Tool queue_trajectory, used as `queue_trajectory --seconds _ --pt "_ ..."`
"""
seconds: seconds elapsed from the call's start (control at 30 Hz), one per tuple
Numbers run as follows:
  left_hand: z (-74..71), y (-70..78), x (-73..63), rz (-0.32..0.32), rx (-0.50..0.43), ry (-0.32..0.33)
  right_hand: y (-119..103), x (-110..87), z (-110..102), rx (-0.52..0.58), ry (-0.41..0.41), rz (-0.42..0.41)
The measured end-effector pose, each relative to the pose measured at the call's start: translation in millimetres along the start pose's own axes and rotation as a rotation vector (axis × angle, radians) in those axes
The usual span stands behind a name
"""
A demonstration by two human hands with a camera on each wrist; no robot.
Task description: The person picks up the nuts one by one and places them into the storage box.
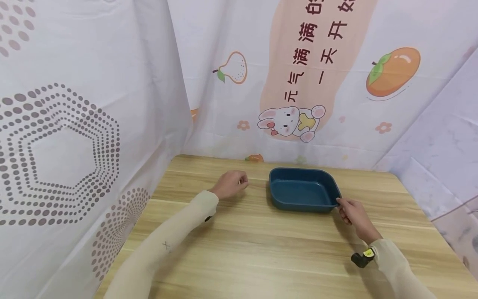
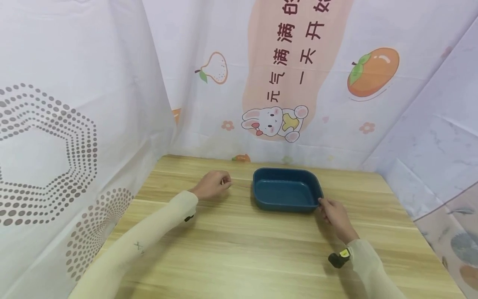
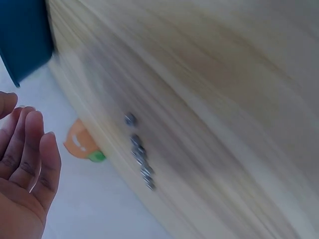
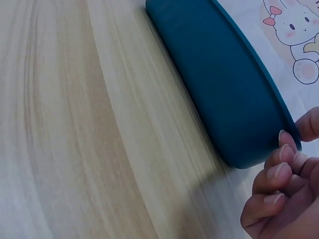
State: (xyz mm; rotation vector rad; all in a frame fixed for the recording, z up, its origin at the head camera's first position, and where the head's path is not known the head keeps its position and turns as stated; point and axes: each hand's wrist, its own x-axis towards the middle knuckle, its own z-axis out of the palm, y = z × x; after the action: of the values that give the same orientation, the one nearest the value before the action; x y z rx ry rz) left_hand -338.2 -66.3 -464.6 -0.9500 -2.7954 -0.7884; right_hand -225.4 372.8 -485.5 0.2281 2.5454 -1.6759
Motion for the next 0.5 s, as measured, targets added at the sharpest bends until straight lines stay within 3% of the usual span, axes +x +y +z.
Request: queue_trajectory --seconds 0.5 --pt "-20.3 -55.7 -31.1 -0.063 0.032 0.035 0.3 1.1 -1.6 0.054 -0.053 -0.013"
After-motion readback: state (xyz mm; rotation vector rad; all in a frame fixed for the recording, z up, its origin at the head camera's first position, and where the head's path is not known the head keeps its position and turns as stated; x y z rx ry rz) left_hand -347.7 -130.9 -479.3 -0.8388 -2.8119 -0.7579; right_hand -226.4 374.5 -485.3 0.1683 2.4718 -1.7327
